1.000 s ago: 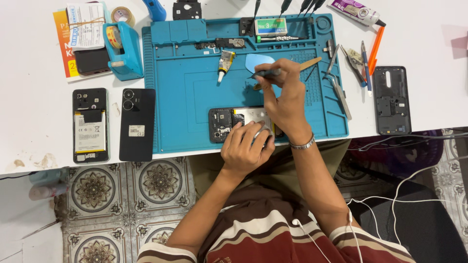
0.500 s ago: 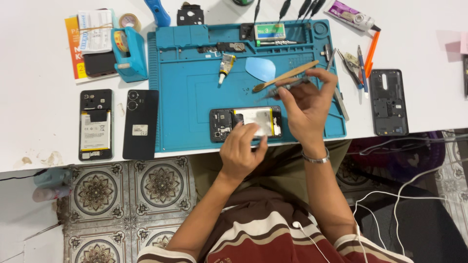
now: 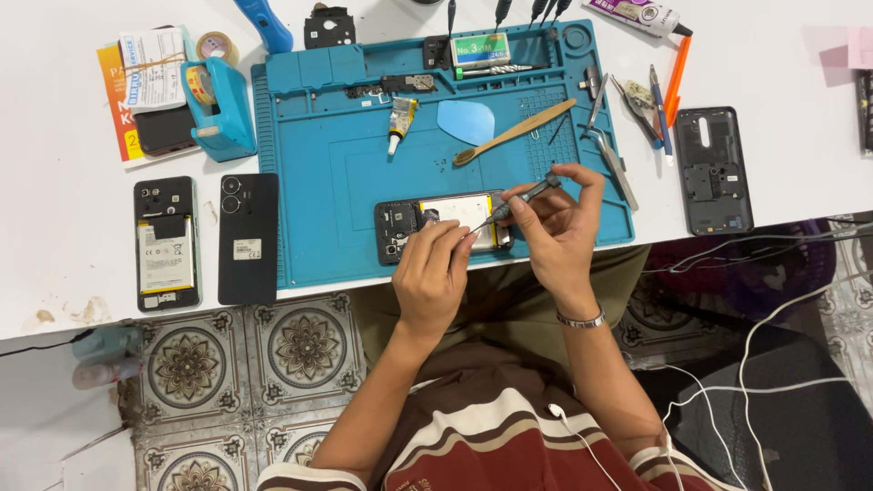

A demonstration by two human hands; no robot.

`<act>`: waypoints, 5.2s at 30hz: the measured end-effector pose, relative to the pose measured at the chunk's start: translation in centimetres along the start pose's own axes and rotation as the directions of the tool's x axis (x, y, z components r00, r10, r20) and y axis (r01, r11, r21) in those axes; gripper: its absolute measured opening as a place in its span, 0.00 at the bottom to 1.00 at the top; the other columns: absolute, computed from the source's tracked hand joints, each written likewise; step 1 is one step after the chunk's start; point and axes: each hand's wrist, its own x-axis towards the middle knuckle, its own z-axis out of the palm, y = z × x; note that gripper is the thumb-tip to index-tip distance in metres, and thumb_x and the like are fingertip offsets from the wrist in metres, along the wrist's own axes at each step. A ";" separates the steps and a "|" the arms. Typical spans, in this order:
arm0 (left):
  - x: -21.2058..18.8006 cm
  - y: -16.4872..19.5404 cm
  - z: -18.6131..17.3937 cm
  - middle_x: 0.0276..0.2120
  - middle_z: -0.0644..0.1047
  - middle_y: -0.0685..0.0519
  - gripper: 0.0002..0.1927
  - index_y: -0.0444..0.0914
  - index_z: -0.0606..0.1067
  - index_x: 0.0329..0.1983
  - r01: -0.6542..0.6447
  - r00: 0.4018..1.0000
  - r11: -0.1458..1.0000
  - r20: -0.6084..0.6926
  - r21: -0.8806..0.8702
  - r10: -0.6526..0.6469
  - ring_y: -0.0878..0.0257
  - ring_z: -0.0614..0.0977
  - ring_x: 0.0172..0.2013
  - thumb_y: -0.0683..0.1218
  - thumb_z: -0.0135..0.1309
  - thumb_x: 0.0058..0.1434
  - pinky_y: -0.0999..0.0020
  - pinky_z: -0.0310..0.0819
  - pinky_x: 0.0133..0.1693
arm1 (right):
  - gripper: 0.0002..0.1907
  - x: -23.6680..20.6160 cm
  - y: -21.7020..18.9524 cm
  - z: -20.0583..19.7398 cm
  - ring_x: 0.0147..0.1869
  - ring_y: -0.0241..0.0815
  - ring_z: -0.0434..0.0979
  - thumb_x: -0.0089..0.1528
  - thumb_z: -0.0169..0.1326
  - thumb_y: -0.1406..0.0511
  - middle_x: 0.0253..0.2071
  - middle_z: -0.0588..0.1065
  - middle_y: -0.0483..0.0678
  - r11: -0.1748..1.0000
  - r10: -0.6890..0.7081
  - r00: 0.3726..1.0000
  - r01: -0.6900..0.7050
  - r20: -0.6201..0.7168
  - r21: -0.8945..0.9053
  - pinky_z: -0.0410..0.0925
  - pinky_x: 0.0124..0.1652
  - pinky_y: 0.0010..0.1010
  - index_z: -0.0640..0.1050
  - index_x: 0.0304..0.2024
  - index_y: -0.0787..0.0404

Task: The person uses a screwdriver to remove screws from the internal frame of a disassembled smartphone. They then use a small brush to clean the exterior back surface of the phone.

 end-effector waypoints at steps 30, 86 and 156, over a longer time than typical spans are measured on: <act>1.5 -0.3 2.1 0.33 0.78 0.51 0.16 0.32 0.76 0.37 0.617 0.748 0.252 0.455 -0.746 -0.482 0.65 0.80 0.31 0.50 0.51 0.73 0.68 0.80 0.34 | 0.27 -2.3 -1.1 -1.8 0.48 0.45 0.82 0.73 0.52 0.77 0.49 0.77 0.62 0.929 -0.368 0.914 0.355 -0.170 -0.105 0.79 0.52 0.35 0.54 0.65 0.54; -1.3 -2.5 -0.1 0.29 0.75 0.55 0.22 0.33 0.73 0.38 0.467 0.882 0.534 0.419 -0.705 -0.217 0.70 0.75 0.29 0.57 0.46 0.75 0.75 0.71 0.32 | 0.34 -2.8 -3.9 2.5 0.56 0.54 0.83 0.68 0.52 0.82 0.51 0.74 0.64 0.833 -0.474 0.865 0.502 0.166 -0.232 0.81 0.49 0.36 0.54 0.68 0.53; 0.9 -0.8 -1.9 0.58 0.73 0.46 0.39 0.38 0.74 0.59 -0.082 0.914 0.965 0.405 0.248 -0.026 0.44 0.69 0.63 0.68 0.64 0.54 0.44 0.59 0.63 | 0.29 -1.5 -3.3 -4.8 0.50 0.48 0.77 0.59 0.67 0.74 0.50 0.77 0.50 0.679 -0.380 0.871 0.491 0.310 -0.546 0.69 0.49 0.33 0.72 0.60 0.54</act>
